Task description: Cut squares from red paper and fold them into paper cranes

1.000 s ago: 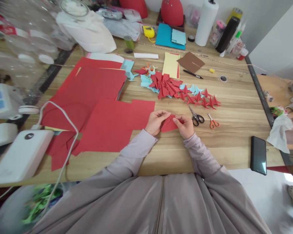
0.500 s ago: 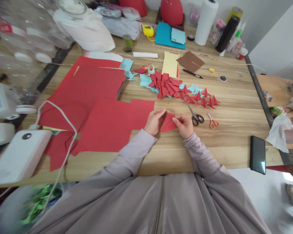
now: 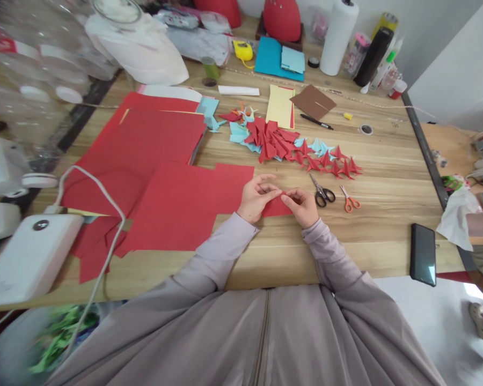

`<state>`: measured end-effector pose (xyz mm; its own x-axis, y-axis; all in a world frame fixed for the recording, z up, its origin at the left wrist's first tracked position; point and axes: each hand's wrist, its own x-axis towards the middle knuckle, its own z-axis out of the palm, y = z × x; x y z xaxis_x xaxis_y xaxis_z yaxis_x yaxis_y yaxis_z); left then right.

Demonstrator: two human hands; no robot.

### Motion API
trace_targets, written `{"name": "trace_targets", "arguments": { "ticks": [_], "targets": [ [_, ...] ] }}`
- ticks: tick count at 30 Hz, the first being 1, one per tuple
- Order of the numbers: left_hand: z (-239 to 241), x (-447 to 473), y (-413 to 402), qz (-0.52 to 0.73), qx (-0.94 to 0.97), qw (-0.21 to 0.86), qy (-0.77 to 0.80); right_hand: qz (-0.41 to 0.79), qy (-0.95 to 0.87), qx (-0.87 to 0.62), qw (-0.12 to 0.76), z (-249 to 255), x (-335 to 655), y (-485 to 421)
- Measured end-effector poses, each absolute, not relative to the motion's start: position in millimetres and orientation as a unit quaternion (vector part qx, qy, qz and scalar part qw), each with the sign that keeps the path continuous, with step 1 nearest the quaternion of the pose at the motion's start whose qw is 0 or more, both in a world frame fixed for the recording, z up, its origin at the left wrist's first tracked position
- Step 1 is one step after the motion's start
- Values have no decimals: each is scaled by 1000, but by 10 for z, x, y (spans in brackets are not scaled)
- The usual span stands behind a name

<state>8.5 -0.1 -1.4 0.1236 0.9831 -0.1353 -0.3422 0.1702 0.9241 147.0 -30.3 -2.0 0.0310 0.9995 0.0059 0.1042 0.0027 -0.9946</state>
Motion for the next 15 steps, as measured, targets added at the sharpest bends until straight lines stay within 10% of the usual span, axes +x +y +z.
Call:
{"name": "trace_targets", "arguments": {
  "ticks": [15],
  "targets": [
    [-2,73,-12,489,423,654,394,444,-561,-509,479,5,1518,-281]
  ]
}}
